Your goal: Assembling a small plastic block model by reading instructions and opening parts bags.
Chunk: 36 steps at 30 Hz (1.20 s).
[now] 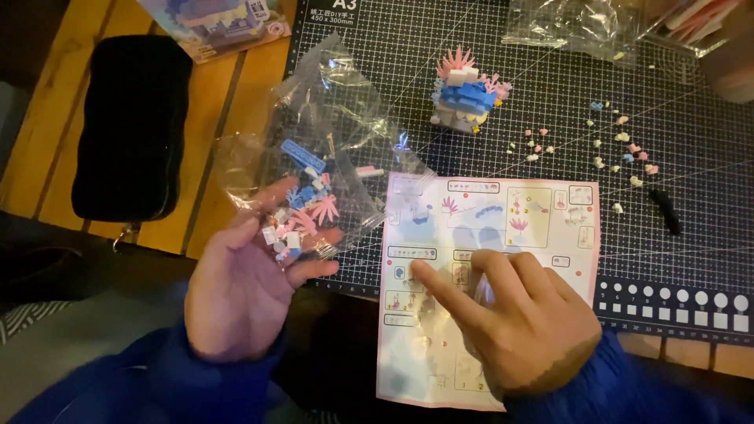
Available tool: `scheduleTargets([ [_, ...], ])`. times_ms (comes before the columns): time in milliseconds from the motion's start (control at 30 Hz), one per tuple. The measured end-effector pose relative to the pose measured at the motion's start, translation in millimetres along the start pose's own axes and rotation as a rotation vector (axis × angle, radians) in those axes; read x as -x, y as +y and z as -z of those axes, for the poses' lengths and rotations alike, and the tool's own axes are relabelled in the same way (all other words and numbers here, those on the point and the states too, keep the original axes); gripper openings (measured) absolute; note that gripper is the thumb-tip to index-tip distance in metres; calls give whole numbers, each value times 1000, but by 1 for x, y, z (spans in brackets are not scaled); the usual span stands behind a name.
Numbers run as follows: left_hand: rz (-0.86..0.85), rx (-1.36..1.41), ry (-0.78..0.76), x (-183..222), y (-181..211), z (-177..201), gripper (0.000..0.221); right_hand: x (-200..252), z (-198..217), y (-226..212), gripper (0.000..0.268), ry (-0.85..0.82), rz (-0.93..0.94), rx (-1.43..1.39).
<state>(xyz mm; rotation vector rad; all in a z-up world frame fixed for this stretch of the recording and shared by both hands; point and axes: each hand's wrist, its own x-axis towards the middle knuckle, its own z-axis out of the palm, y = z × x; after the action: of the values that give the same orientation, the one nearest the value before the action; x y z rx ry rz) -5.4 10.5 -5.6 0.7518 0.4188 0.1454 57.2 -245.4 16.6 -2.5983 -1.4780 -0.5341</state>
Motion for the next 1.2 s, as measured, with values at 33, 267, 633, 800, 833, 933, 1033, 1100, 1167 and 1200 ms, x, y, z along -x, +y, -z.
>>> scheduleTargets([
  [33, -15, -2, -4, 0, 0, 0, 51, 0, 1, 0, 52, -13, -12, -10],
  [267, -23, 6, 1, 0, -1, 2, 49, -3, 0, -6, 38, -13, -87, -5],
  [633, 271, -168, -24, 4, -8, -27, 51, -8, 33, 16, 24, 95, -338, -381],
  [800, 350, -206, -44, 8, -8, -39, 53, -15, 40, 19, 18, 138, -807, -942],
  [833, 372, -240, -56, 9, -7, -43, 54, -13, 36, 24, 20, 141, -852, -990],
  [933, 404, -300, -92, 13, -4, -50, 55, -9, 36, 39, 18, 88, -748, -1015],
  [1033, 445, -374, -132, 16, -1, -59, 56, 0, 38, 49, 19, -27, -597, -1098],
  [1100, 471, -421, -151, 17, -4, -60, 57, 4, 35, 56, 22, -88, -590, -1205],
  [1167, 535, -422, -271, 17, -13, -54, 54, 5, 29, 64, 31, -231, -288, -1257],
  [1200, 535, -422, -271, 19, -14, -53, 54, 4, 29, 58, 31, -231, -288, -1257],
])
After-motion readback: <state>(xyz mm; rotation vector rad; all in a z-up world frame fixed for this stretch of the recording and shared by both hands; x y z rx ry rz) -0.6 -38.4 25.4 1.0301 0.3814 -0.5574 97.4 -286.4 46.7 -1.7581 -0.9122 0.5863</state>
